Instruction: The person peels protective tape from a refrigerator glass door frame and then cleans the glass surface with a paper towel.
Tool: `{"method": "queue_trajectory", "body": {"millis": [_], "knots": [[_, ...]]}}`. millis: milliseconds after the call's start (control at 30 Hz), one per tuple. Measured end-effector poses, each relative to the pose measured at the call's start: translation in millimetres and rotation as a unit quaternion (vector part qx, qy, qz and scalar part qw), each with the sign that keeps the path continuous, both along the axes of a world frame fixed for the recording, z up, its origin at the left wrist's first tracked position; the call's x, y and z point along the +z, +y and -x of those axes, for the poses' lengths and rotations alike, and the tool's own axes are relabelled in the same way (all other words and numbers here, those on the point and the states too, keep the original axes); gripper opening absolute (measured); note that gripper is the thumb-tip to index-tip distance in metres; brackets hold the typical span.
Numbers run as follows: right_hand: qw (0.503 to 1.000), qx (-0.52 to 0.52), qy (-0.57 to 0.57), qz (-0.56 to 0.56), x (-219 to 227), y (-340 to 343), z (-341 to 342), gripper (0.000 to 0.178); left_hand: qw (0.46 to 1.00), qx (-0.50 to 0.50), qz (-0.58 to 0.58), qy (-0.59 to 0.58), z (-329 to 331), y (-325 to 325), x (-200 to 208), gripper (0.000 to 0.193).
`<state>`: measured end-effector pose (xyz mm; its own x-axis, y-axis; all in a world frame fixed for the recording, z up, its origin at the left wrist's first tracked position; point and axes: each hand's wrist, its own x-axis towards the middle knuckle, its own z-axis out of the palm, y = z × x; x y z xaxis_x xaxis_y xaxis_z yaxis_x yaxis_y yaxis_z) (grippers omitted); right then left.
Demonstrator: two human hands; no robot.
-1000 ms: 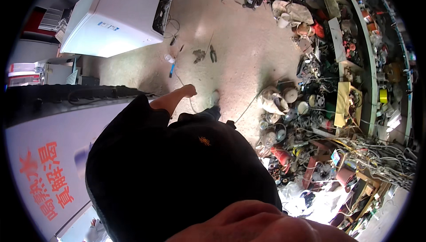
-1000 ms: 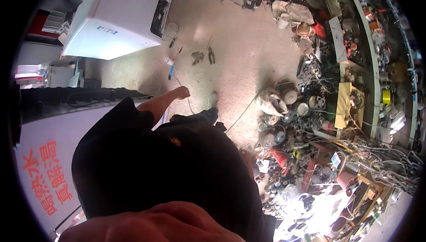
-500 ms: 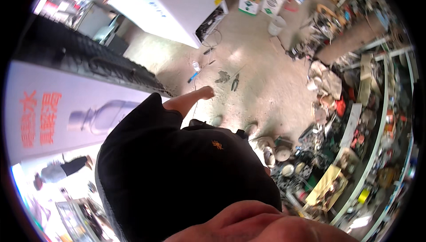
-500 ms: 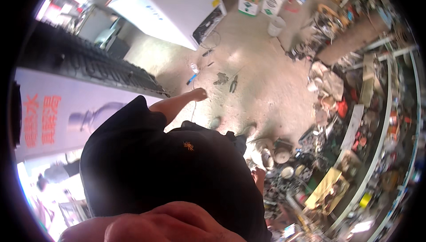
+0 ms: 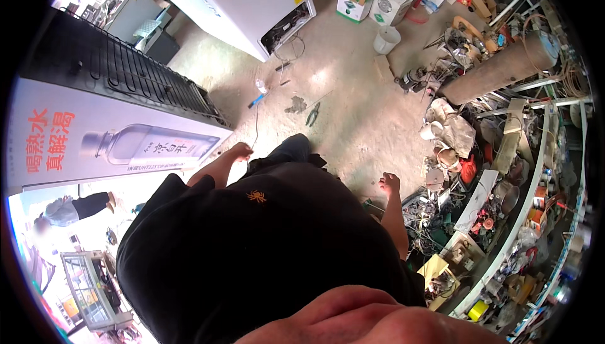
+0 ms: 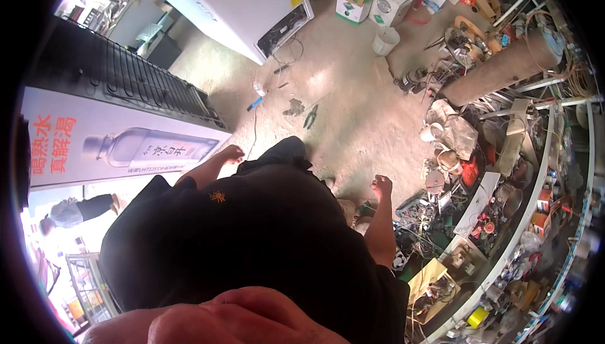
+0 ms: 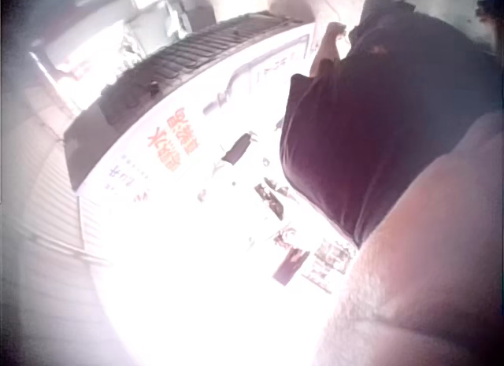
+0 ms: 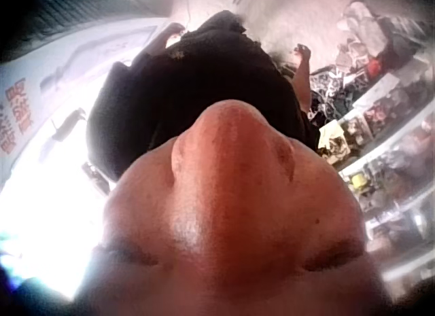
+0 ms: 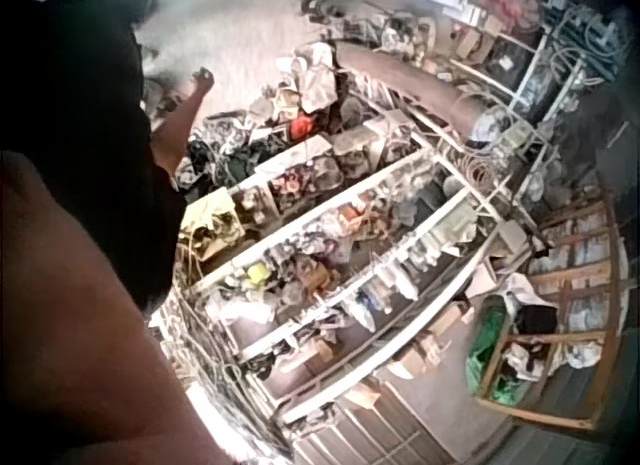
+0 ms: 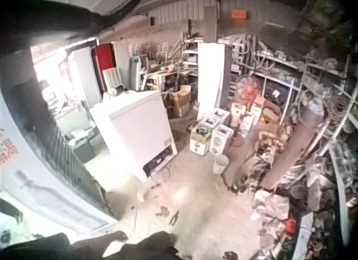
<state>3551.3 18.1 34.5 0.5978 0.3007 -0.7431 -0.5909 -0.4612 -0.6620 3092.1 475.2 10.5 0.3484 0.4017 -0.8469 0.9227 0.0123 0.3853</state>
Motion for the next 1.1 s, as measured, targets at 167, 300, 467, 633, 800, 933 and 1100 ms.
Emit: {"method": "queue_trajectory", "body": {"millis": [167, 300, 467, 633, 800, 933, 1100], "knots": [[0.990, 0.012, 0.138, 0.032, -17.9, -17.6, 17.3, 0.011, 0.977, -0.167, -0.039, -0.124, -88.6, 13.2, -15.5, 0.028], [0.982, 0.044, 0.152, 0.100, -33.4, -34.5, 20.4, 0.012, 0.921, -0.285, -0.258, -0.056, -164.0, 82.7, -75.0, 0.034], [0.984, 0.091, 0.107, 0.112, -19.8, 25.2, -11.6, 0.013, 0.771, -0.518, -0.360, -0.088, -272.7, 156.5, -49.0, 0.019], [0.985, 0.118, 0.072, 0.099, -4.4, 82.6, -61.6, 0.015, 0.806, -0.445, -0.355, -0.160, -339.8, 177.3, -7.3, 0.014], [0.978, 0.163, 0.078, 0.101, -1.9, 117.1, -140.9, 0.017, 0.865, -0.416, -0.259, -0.109, -335.5, 161.0, -14.2, 0.015], [0.963, 0.232, 0.097, 0.095, -14.6, 153.9, -224.5, 0.018, 0.853, -0.451, -0.264, 0.006, -308.6, 148.7, -26.3, 0.023], [0.942, 0.304, 0.112, 0.083, -30.2, 221.0, -354.9, 0.020, 0.931, -0.247, -0.258, 0.071, -265.7, 107.1, -12.4, 0.020]]}}
